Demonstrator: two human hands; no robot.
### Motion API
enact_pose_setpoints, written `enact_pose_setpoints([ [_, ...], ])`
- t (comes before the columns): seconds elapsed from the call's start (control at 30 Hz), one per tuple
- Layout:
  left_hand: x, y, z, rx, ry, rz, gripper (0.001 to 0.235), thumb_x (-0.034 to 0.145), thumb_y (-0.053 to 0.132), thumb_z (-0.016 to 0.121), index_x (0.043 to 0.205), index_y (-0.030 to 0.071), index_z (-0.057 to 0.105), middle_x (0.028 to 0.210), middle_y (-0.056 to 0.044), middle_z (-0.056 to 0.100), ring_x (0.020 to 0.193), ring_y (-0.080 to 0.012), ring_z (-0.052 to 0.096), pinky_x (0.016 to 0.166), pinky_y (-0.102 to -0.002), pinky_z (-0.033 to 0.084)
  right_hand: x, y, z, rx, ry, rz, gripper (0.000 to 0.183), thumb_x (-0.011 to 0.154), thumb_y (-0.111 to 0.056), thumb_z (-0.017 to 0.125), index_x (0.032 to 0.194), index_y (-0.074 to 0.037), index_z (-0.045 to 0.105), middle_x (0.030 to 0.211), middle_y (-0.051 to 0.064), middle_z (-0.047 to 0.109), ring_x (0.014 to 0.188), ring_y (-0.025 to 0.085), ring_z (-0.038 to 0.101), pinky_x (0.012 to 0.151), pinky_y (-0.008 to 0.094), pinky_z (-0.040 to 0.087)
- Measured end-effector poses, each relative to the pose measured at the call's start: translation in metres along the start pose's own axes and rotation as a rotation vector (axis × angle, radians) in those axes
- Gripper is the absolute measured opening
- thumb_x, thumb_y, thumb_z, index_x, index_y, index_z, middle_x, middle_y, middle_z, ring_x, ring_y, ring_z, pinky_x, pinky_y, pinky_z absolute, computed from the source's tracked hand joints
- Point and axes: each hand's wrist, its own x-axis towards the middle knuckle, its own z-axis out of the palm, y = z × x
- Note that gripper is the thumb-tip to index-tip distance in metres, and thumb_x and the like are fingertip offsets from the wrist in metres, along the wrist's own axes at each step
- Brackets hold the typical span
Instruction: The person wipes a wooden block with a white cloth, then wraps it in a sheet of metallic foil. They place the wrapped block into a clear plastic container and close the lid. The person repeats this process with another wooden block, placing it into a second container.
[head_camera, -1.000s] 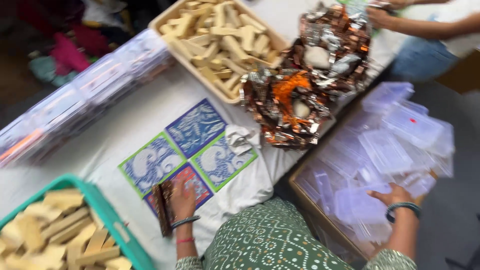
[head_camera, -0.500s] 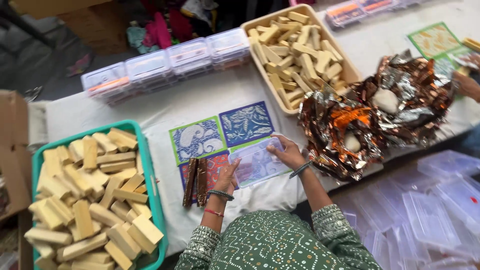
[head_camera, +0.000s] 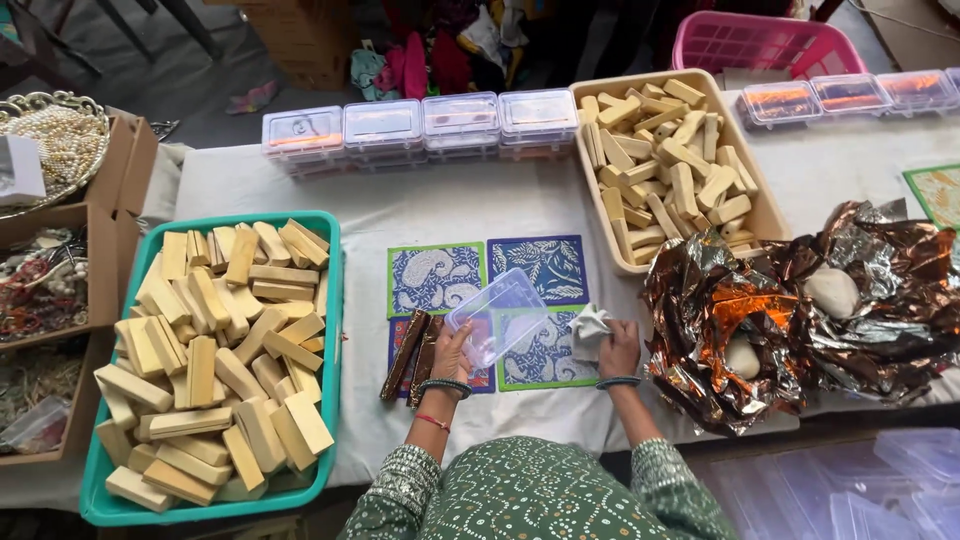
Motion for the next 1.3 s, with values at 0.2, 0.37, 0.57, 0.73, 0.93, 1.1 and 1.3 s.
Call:
enact_pose_setpoints([
  [0.2, 0.021, -0.028, 0.019, 0.0, -0.031, -0.062, 0.046, 0.086, 0.017, 0.077, 0.128, 0.014, 0.06, 0.114, -0.002, 0.069, 0.102, -0.0182, 0.069, 0.082, -0.04, 0.062, -0.006, -0.121, -0.027, 0.419, 0.05, -0.554, 0.044, 0.084, 0.009, 0.057, 0.122, -0.007, 0.071, 0.123, 0.018, 0.066, 0.118, 0.034, 0.063, 0.101, 0.04, 0.051],
  [0.37, 0.025, -0.042, 0.019, 0.033, -0.134, 0.043, 0.046, 0.093, 0.017, 0.077, 0.135, 0.011, 0.059, 0.122, -0.003, 0.07, 0.107, -0.0173, 0.067, 0.086, -0.036, 0.059, -0.05, -0.17, -0.008, 0.485, -0.233, -0.63, 0.04, 0.088, -0.002, 0.063, 0.127, -0.009, 0.068, 0.13, 0.016, 0.063, 0.123, 0.034, 0.061, 0.102, 0.041, 0.05],
  [0.57, -0.013, -0.016, 0.044, 0.117, -0.104, -0.03, 0.045, 0.09, 0.02, 0.075, 0.131, 0.014, 0.057, 0.12, -0.004, 0.07, 0.107, -0.0212, 0.07, 0.08, -0.043, 0.062, 0.001, -0.164, 0.001, 0.167, 0.055, -0.669, 0.036, 0.095, -0.016, 0.065, 0.131, -0.012, 0.067, 0.137, 0.017, 0.063, 0.13, 0.035, 0.055, 0.107, 0.048, 0.043],
  [0.73, -0.008, -0.016, 0.051, 0.133, -0.082, -0.019, 0.045, 0.089, 0.022, 0.075, 0.13, 0.018, 0.058, 0.122, -0.002, 0.071, 0.105, -0.0181, 0.072, 0.081, -0.04, 0.064, -0.007, -0.163, 0.009, 0.26, 0.042, -0.567, 0.036, 0.102, -0.016, 0.061, 0.138, -0.012, 0.063, 0.141, 0.016, 0.062, 0.133, 0.034, 0.056, 0.111, 0.046, 0.043],
  [0.93, 0.019, -0.031, 0.021, 0.006, -0.022, 0.116, 0.042, 0.1, 0.024, 0.076, 0.136, 0.011, 0.058, 0.121, -0.005, 0.067, 0.097, -0.0147, 0.067, 0.069, -0.029, 0.056, -0.055, -0.161, -0.016, 0.295, -0.171, -0.785, 0.034, 0.095, -0.011, 0.064, 0.129, -0.01, 0.066, 0.135, 0.015, 0.065, 0.128, 0.033, 0.06, 0.105, 0.045, 0.045],
  [1.1, 0.017, -0.012, 0.029, -0.047, 0.11, 0.016, 0.07, 0.09, 0.022, 0.07, 0.15, 0.026, 0.034, 0.118, -0.008, 0.069, 0.096, -0.0233, 0.073, 0.076, -0.047, 0.065, 0.007, -0.05, -0.013, -0.002, 0.025, -0.301, 0.031, 0.098, -0.009, 0.063, 0.128, -0.015, 0.067, 0.13, 0.011, 0.065, 0.125, 0.031, 0.061, 0.108, 0.042, 0.049],
  [1.3, 0.019, 0.001, 0.039, -0.058, 0.024, -0.018, 0.072, 0.091, 0.024, 0.068, 0.155, 0.021, 0.034, 0.129, -0.005, 0.065, 0.112, -0.0241, 0.07, 0.081, -0.051, 0.063, 0.003, -0.078, -0.067, -0.027, -0.105, -0.199, 0.07, 0.077, -0.019, 0.07, 0.144, -0.018, 0.054, 0.159, 0.011, 0.042, 0.145, 0.033, 0.043, 0.113, 0.046, 0.046],
])
